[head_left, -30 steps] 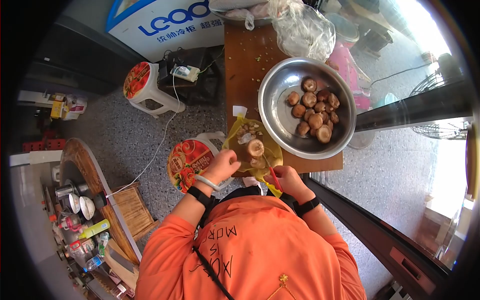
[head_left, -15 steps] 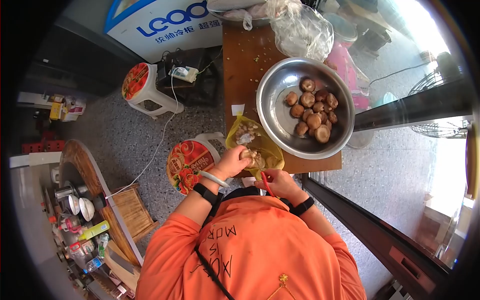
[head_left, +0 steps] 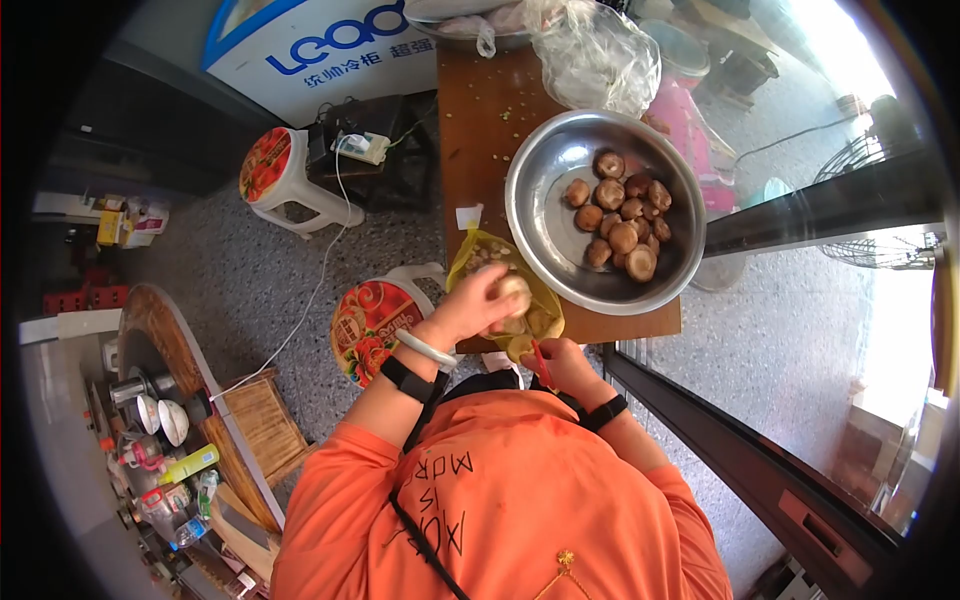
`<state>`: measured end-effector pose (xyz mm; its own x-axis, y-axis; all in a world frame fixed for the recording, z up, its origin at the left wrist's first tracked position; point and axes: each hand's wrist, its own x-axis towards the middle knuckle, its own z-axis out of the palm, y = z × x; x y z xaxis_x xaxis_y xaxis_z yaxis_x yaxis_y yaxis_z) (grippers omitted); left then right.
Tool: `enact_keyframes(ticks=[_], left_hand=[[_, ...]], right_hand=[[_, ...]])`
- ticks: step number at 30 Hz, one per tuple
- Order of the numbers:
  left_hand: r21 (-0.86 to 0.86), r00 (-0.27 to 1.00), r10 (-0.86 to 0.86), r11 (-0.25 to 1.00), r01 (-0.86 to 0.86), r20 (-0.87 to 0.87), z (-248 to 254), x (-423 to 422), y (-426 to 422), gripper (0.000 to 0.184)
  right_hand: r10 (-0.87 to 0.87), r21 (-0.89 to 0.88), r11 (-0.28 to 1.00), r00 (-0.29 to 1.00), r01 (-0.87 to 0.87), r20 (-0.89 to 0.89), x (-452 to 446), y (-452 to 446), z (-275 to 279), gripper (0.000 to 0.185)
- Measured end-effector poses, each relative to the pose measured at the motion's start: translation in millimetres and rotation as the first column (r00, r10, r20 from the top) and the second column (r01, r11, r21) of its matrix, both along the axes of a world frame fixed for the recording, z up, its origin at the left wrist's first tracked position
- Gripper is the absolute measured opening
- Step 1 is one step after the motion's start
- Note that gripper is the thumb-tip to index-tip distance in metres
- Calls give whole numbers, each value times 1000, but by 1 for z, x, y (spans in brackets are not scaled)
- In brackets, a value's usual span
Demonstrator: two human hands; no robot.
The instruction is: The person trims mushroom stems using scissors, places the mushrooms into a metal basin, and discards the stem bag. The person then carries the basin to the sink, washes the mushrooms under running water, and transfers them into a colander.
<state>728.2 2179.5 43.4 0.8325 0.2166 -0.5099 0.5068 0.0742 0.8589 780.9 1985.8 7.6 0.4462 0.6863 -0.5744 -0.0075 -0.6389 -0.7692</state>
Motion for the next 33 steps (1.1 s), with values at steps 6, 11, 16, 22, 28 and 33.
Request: enact_keyframes(ticks=[6,11,16,22,28,33], left_hand=[[638,997,-63,767,70,-34,-54,18,9,35],[653,980,-127,732,197,-153,-103,-7,-1,32],[358,959,239,918,-172,-152,-69,-5,8,25],[448,990,116,883,-139,80,-71,-16,0,22],[514,994,69,852,-100,79,-59,-21,-6,23],[512,994,82,852,-109,74,-65,-25,-3,24]], right_hand=[[-85,-62,995,996,84,-26,0,-18,-14,35],[-72,-11,997,997,72,11,-2,-21,-21,31],[2,-81,997,997,4,75,-1,-11,0,36],[127,-154,983,977,-101,171,1,9,10,44],[100,-147,987,974,-71,202,-3,19,6,43],[120,-131,987,959,-88,257,-7,21,-2,38]])
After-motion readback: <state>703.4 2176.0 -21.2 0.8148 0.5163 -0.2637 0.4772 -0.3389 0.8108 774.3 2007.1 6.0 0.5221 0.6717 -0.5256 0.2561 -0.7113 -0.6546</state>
